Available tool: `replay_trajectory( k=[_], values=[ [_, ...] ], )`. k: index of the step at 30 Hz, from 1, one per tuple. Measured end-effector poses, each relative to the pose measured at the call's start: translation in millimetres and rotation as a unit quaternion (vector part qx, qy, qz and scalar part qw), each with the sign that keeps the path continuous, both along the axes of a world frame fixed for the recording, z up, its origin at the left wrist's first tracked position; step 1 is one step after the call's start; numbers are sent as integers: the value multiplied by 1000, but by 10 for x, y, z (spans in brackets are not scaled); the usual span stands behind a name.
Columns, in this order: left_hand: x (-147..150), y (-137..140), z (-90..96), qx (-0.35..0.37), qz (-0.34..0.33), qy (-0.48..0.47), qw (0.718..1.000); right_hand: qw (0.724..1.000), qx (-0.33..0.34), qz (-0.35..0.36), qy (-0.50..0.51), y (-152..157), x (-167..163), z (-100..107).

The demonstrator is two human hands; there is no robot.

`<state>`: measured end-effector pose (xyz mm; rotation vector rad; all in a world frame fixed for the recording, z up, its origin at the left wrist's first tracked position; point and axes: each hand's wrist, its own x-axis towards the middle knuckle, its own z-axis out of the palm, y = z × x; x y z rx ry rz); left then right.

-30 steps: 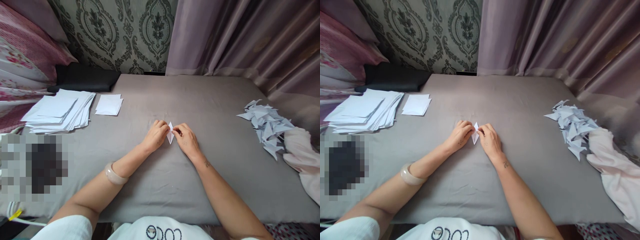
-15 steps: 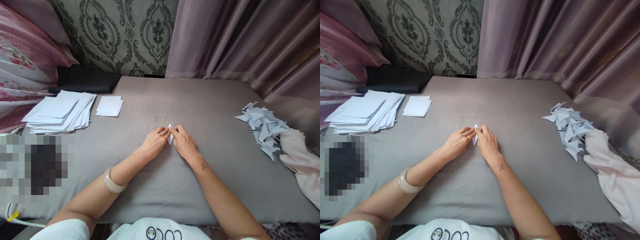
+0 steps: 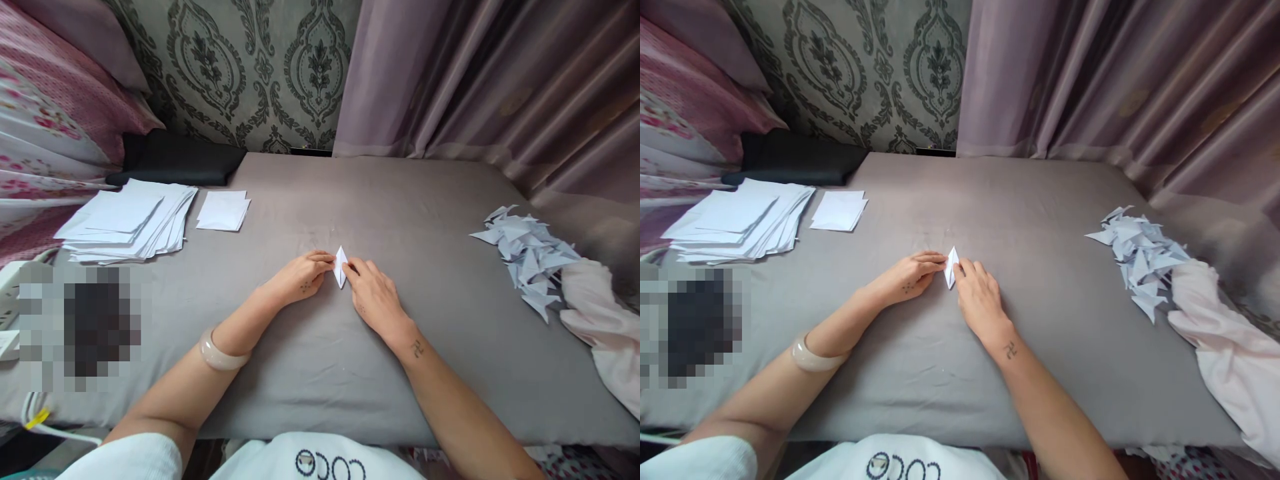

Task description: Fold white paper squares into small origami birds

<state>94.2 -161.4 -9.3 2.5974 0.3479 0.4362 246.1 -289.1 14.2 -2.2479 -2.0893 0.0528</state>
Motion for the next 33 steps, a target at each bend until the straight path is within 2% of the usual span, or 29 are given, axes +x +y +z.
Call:
replay_trajectory(
  k=[6,9,13,17,20,22,26,29,33],
  values=[
    [31,-42,-5,-28,34,-15,999,1000,12,0,24,-41,23,18],
    [116,-58,-38,-75,104,-48,991,998,25,-15,55,-19,28,10],
    [262,-38,-132,-104,214,-64,969,989,65,-52,126,35,52,-63],
    [321,-3,-171,-173,228,-55,957,965,118,-94,216,100,78,-175],
    [284,-18,-121,-210,216,-91,949,921,169,-153,317,153,100,-239],
    [240,-49,-61,-209,187,-145,949,872,181,-177,420,186,118,-253],
    [170,-115,68,-199,139,-233,941,767,134,-174,603,218,144,-187],
    [161,-146,130,-207,128,-255,936,732,129,-144,653,207,146,-95],
    [196,-173,138,-272,134,-263,916,714,165,-100,673,183,134,-8]
  ],
)
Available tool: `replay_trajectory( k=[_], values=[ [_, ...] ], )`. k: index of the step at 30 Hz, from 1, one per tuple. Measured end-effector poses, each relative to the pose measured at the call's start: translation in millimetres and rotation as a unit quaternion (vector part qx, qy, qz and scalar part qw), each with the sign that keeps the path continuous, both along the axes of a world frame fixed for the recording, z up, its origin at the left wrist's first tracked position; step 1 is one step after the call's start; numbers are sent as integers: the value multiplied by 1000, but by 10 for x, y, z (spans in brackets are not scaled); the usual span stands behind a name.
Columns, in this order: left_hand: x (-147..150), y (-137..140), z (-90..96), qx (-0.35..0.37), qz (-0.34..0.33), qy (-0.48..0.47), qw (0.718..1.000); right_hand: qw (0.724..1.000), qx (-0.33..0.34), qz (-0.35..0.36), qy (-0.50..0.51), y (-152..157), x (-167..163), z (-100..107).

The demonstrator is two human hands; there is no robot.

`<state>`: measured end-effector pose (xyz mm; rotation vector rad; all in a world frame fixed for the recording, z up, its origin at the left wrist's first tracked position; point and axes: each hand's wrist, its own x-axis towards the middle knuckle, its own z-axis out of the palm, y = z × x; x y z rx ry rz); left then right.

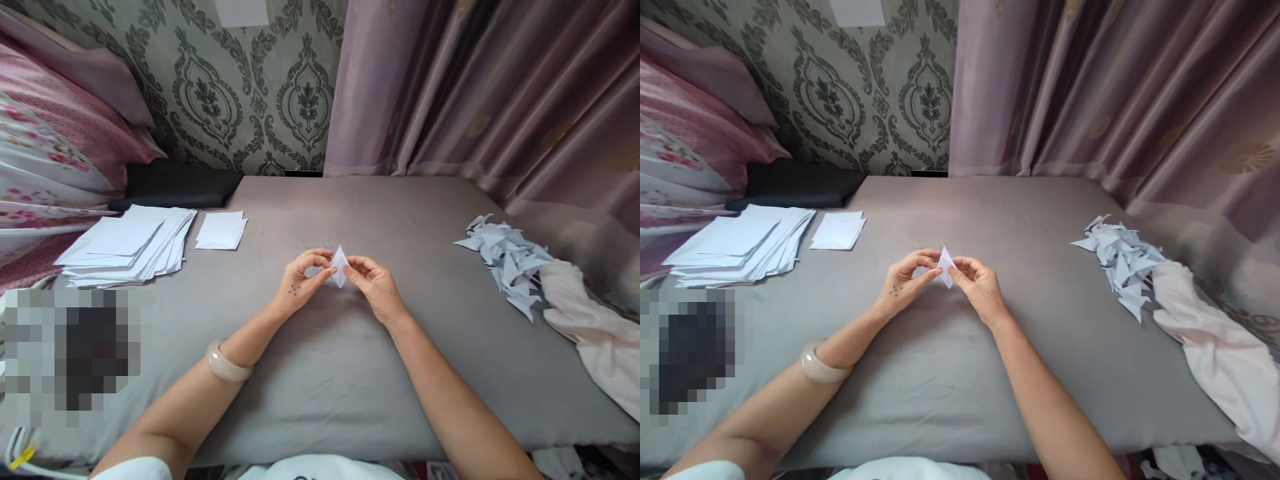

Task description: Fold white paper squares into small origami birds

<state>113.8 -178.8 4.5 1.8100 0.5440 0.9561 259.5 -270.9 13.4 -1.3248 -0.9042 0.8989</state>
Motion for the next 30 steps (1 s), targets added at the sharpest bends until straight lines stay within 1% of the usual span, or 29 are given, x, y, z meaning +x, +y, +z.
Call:
replay_trajectory(
  k=[3,6,9,12,15,18,25,27,30],
  values=[
    [35,-20,-14,-108,-10,-38,993,999,23,-38,-16,-12,-18,19],
    [52,-44,6,-210,-37,-86,973,996,39,-57,-63,-27,-39,22],
    [54,-67,43,-262,-57,-73,961,986,59,-88,-128,-39,-57,11],
    [62,-78,48,-280,-38,-66,957,970,92,-126,-186,-38,-68,-12],
    [79,-77,20,-290,5,-96,952,948,121,-155,-251,-35,-72,-17],
    [91,-72,-4,-292,24,-115,949,930,140,-161,-300,-40,-76,5],
    [98,-68,-11,-291,36,-127,948,899,162,-163,-372,-65,-104,14],
    [98,-69,-12,-289,43,-124,948,898,165,-159,-377,-72,-122,6],
    [95,-77,-13,-282,39,-112,952,915,150,-139,-346,-69,-142,6]
  ],
)
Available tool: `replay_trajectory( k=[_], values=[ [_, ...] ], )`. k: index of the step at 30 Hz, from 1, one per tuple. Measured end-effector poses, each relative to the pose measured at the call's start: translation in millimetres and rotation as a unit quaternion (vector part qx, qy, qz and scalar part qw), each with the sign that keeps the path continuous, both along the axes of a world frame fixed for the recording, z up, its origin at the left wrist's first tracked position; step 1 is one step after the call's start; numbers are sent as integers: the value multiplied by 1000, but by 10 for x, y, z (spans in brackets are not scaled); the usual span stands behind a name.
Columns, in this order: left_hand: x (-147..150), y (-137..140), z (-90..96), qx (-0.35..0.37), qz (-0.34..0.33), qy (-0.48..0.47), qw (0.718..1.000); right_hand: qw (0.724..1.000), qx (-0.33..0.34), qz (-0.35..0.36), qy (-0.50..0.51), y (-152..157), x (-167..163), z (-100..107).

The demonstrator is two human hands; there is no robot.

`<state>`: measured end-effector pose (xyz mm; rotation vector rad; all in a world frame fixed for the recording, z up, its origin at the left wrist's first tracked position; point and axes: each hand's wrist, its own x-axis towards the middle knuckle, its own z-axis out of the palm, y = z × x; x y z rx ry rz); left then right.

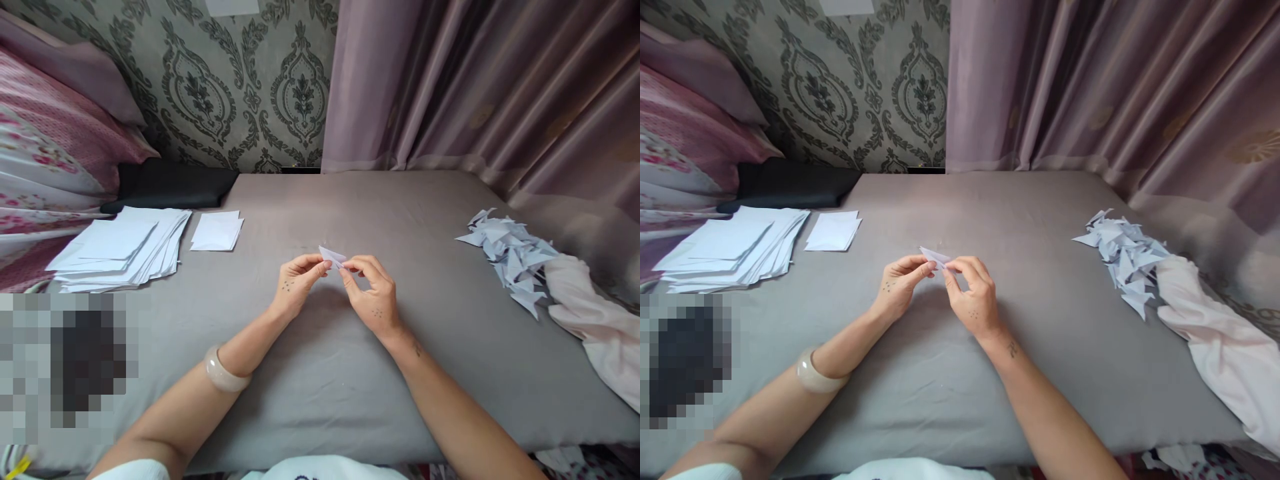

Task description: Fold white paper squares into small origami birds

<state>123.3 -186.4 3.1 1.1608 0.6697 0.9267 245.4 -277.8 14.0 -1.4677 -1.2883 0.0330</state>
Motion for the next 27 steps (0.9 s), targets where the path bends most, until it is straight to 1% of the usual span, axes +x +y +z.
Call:
replay_trajectory(
  k=[2,4,5,6,8,9,10,12,16,19,22,24,27],
  values=[
    [-6,-5,2,0,-24,1,1000,998,-30,12,52,10,6,5],
    [-14,-6,12,-20,-61,-12,998,986,-76,31,143,20,31,11],
    [-18,-4,20,-38,-82,-23,996,973,-100,45,204,25,48,13],
    [-21,-2,30,-57,-103,-35,992,954,-119,65,269,29,65,17],
    [-28,2,52,-85,-137,-52,986,906,-143,111,382,33,95,25],
    [-30,3,62,-93,-146,-56,983,885,-149,135,419,34,105,31],
    [-32,4,70,-97,-150,-57,982,869,-154,154,444,34,110,36],
    [-34,7,79,-100,-151,-58,982,847,-163,182,472,34,113,46],
    [-35,13,80,-106,-159,-71,979,818,-168,216,507,34,111,49],
    [-35,14,94,-107,-161,-81,978,804,-172,245,514,38,120,43],
    [-36,11,117,-109,-159,-78,978,801,-175,250,514,43,133,39],
    [-37,10,121,-109,-154,-71,979,811,-176,235,506,45,138,39],
    [-36,10,93,-101,-129,-57,985,844,-169,188,472,42,125,39]
  ],
)
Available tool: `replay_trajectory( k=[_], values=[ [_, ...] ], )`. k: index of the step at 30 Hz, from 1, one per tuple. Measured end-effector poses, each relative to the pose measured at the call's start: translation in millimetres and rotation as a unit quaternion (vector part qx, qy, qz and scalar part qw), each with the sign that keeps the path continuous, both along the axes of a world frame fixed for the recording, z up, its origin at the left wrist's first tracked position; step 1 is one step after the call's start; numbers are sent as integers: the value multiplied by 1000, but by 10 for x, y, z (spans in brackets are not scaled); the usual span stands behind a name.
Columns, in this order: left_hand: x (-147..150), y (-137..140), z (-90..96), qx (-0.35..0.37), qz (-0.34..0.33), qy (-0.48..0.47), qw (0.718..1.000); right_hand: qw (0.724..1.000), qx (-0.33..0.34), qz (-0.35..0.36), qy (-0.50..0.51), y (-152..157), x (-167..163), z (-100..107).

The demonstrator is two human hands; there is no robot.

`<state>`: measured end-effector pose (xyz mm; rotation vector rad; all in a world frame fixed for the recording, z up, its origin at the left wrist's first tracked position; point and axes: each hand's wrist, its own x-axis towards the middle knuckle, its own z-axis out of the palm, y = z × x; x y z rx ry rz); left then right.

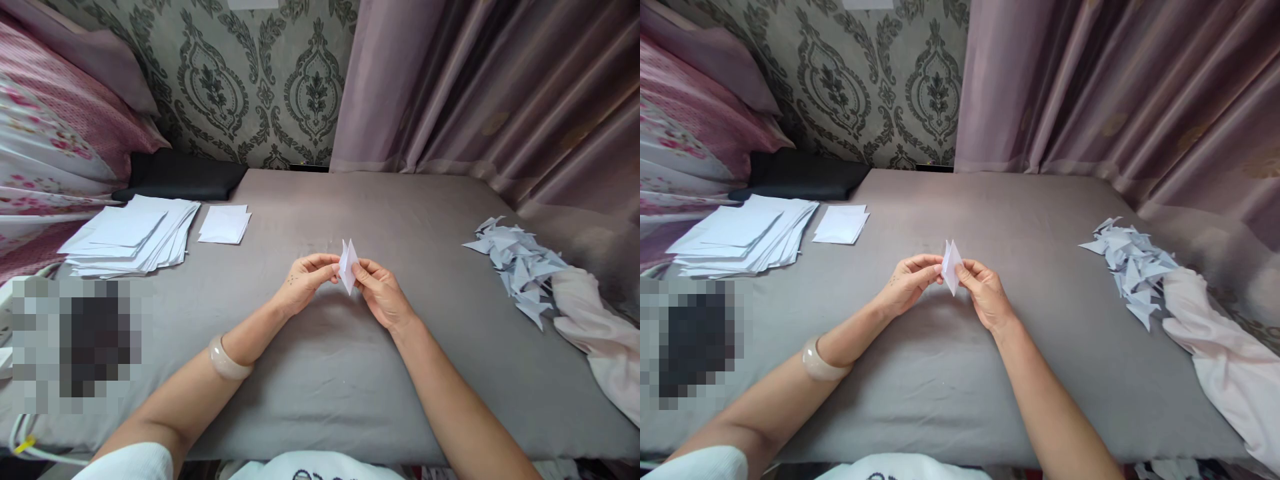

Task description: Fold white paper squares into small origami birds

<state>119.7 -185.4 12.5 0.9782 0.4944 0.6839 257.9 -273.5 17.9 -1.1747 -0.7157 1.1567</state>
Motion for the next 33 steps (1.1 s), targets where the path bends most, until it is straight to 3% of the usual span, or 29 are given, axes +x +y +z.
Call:
replay_trajectory(
  k=[6,11,14,20,33],
  values=[
    [11,-7,-77,38,22,20,999,991,25,-39,-125,-22,-96,8],
    [17,-36,-28,57,10,37,998,961,25,-89,-261,-44,-125,32],
    [20,-47,-9,68,5,39,997,948,32,-83,-306,-60,-99,54],
    [26,-36,-31,76,33,11,996,960,68,5,-273,-79,-52,102],
    [36,-23,-59,52,35,2,998,982,0,-63,-176,-10,-35,-7]
  ],
)
